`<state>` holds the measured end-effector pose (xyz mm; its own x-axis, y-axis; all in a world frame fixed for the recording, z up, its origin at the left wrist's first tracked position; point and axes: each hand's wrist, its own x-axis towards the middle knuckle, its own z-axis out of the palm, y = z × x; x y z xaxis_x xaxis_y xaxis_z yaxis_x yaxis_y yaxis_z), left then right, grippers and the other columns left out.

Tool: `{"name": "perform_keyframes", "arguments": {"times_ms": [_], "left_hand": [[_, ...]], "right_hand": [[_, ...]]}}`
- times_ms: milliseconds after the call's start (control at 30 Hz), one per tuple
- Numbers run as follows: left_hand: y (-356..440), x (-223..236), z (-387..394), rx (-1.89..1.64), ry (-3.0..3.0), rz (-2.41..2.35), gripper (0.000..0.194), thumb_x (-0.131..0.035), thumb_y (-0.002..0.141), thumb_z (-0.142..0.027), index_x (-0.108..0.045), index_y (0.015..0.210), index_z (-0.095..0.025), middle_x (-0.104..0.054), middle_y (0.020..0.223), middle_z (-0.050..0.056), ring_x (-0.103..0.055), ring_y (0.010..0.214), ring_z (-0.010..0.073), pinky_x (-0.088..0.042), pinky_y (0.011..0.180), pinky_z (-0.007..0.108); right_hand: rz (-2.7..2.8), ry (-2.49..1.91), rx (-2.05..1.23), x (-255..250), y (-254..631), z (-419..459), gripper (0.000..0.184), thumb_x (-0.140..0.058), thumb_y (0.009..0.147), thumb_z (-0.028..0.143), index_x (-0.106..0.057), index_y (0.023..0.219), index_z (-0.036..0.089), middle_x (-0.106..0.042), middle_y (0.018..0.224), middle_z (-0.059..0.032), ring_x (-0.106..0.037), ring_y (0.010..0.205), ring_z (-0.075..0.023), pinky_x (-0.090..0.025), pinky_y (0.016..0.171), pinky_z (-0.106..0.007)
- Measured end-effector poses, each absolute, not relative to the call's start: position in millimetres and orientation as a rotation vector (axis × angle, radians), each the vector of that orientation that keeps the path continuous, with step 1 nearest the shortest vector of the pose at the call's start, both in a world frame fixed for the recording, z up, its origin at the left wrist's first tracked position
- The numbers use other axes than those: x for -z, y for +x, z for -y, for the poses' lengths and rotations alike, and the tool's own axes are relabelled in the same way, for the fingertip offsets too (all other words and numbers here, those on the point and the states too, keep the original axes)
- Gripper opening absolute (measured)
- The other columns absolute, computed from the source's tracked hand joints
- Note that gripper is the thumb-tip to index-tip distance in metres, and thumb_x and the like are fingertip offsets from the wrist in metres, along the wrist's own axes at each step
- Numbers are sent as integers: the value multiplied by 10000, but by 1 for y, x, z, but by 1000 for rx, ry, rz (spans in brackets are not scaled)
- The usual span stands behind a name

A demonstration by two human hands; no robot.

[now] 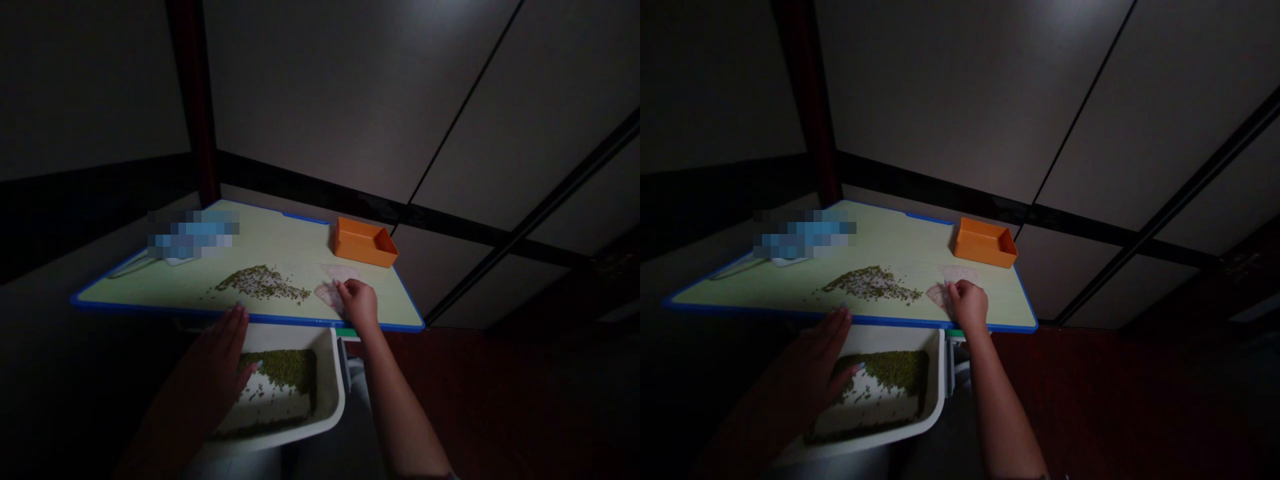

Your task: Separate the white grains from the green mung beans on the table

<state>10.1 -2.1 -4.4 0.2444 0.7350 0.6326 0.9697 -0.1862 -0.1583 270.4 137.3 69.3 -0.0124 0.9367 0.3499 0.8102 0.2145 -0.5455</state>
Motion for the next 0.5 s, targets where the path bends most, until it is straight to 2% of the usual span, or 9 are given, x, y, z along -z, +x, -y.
{"name": "perform_keyframes", "arguments": {"times_ms": [267, 500], "left_hand": [[9, 6, 0, 598, -1984, 1496, 765, -389, 872, -504, -247, 1465, -42, -440, 1470, 232, -464, 1335, 327, -433, 1027, 441], [8, -1, 1, 564, -1972, 1423, 813, -363, 873, -538, -204, 1467, -6, -474, 1430, 261, -538, 1259, 338, -477, 969, 440]], "right_hand": [[1940, -1363, -505, -61, 267, -141, 400, -533, 886, 473, -633, 646, 169, -623, 570, 5, -527, 546, -107, -295, 527, -199], [2053, -1571, -236, -77, 253, -129, 351, -536, 913, 422, -711, 721, 187, -702, 664, -39, -559, 585, -124, -252, 533, -232]]}}
